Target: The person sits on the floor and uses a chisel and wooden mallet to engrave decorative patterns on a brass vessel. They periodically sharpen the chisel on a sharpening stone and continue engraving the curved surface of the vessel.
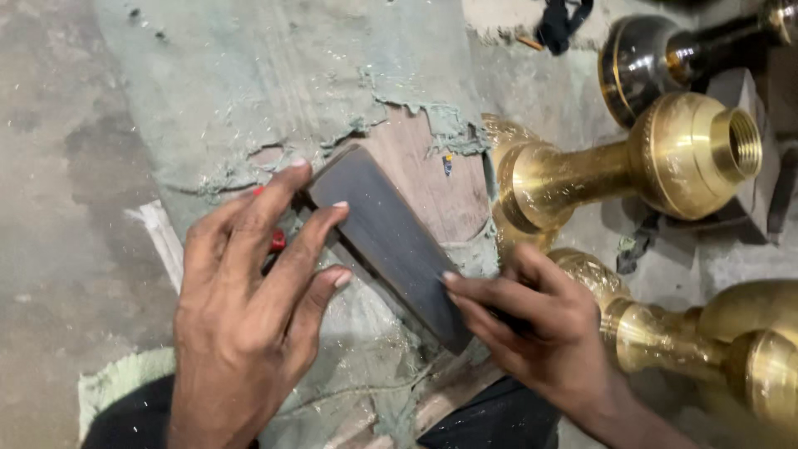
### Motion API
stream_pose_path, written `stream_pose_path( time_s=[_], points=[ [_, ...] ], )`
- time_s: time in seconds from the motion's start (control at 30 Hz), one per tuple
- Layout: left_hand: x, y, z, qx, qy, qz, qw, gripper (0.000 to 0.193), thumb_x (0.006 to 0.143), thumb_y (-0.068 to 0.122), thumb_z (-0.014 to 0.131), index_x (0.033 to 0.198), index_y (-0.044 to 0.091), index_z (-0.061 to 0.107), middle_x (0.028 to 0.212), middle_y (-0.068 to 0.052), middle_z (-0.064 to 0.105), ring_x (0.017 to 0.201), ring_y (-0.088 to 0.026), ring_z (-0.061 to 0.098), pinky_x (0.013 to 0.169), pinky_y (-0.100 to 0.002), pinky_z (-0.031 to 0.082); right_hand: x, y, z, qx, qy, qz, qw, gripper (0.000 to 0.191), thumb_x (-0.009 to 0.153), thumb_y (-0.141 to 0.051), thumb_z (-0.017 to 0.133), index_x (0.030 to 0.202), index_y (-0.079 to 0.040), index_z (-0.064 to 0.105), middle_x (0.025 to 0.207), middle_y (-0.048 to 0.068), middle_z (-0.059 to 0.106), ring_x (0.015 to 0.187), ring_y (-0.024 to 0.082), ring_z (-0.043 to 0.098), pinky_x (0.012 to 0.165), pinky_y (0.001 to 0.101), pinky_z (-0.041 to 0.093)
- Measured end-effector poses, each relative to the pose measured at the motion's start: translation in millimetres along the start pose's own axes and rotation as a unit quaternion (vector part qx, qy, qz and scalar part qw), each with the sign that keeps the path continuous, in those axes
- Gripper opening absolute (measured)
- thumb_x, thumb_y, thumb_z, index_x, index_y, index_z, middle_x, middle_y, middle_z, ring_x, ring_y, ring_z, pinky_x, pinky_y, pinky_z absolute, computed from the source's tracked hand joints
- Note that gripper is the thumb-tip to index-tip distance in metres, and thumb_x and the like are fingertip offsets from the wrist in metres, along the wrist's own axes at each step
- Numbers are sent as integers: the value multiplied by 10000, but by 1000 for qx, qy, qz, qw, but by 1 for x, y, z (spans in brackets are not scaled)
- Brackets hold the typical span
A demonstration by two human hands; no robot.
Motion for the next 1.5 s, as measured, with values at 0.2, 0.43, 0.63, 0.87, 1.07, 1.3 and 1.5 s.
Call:
stream_pose_path(
  time_s=[0.2,0.43,0.63,0.87,1.07,1.3,1.5],
  points=[
    [-4,-9,-7,-37,10,-9,999,523,814,164,793,1316,66,682,1444,-99,597,1225,-351,591,998,-448,529,-13,12,3,24,4,-2,1000,285,787,-80,842,1068,-105,807,725,-28,450,583,75,419,479,266,314],
    [-1,-10,-11,-34,12,-15,999,571,779,134,777,1326,26,653,1406,-101,641,1221,-331,613,1021,-434,525,21,-15,3,4,42,-32,999,133,828,-144,876,934,-152,796,662,-35,487,582,78,454,445,241,304],
    [-4,-12,-14,-23,13,-25,999,536,821,139,784,1332,47,650,1401,-79,641,1226,-322,615,1017,-428,526,16,-14,1,10,7,-18,1000,243,798,-141,809,1040,-119,798,736,-26,533,619,76,477,478,248,355],
    [-9,-6,-15,-42,-1,-18,999,563,807,120,766,1349,45,634,1417,-82,630,1241,-313,605,1030,-411,521,21,-23,-3,18,3,20,1000,236,801,-94,837,1032,-134,813,710,-28,554,583,90,491,432,275,375],
    [-13,1,-17,-35,20,-15,999,562,820,118,762,1360,40,626,1415,-86,629,1248,-314,602,1036,-410,518,25,-25,-4,1,6,-46,999,209,806,-96,845,1011,-112,807,749,-8,578,590,84,497,413,258,369],
    [-16,4,-23,-41,28,-12,999,537,833,104,746,1350,22,626,1409,-96,631,1249,-319,609,1043,-410,514,6,-7,-4,21,-3,-29,999,235,804,-114,833,1037,-122,805,721,-19,534,598,75,477,475,270,364],
    [-19,6,-22,-66,30,-8,997,527,830,80,745,1339,8,628,1413,-109,633,1244,-326,612,1040,-410,519,0,-5,-5,-24,7,-27,999,187,779,-134,864,961,-149,822,679,-32,531,579,74,476,439,266,352]
  ],
)
Point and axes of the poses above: each hand's wrist, its own x-axis towards the middle knuckle, its own z-axis out of the palm, y = z × x, the point moved 6 cm from there along x, towards the middle knuckle
